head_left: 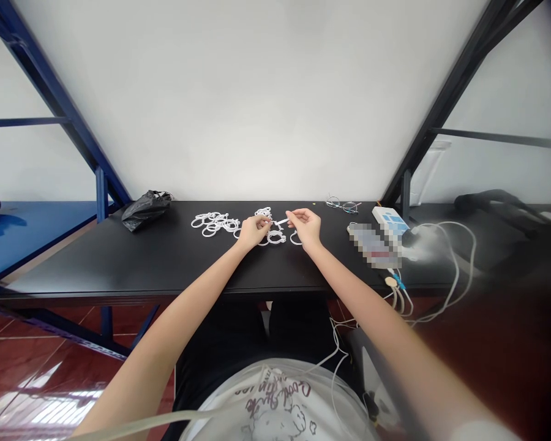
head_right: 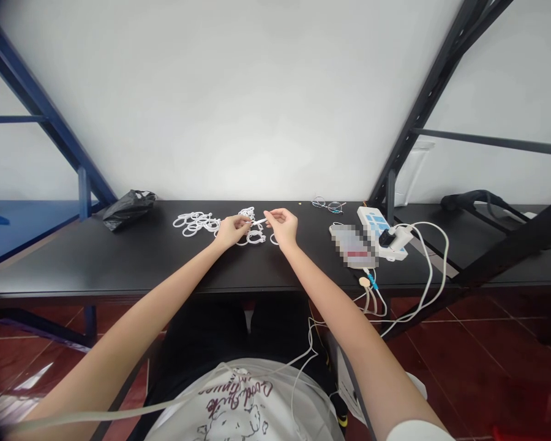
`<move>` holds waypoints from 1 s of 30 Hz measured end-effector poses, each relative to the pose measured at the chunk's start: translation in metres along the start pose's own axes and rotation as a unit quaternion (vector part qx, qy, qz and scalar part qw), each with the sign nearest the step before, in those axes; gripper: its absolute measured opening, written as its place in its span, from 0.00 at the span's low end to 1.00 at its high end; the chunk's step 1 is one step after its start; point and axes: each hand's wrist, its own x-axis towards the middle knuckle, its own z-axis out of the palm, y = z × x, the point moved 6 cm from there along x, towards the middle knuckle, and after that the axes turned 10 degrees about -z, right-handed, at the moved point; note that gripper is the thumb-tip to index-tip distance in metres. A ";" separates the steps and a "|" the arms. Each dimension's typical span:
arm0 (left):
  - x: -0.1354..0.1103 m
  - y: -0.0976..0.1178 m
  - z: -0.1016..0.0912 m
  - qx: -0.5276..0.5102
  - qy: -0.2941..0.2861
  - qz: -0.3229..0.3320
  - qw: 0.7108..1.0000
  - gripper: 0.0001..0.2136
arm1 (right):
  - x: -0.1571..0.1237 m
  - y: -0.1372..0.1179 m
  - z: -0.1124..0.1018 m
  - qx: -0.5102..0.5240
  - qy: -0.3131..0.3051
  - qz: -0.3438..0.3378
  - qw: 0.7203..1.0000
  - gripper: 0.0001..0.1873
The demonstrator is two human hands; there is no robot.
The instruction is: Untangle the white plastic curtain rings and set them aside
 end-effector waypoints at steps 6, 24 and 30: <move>-0.007 0.013 -0.003 0.001 0.011 0.041 0.999 0.09 | -0.001 -0.001 0.003 0.012 -0.023 0.020 0.999 0.18; -0.029 0.048 0.001 0.101 0.001 0.166 0.981 0.19 | -0.011 0.004 0.023 0.073 -0.144 0.076 0.984 0.19; -0.025 0.044 -0.005 0.046 0.018 0.143 0.989 0.15 | -0.014 0.003 0.025 0.083 -0.170 0.087 0.978 0.19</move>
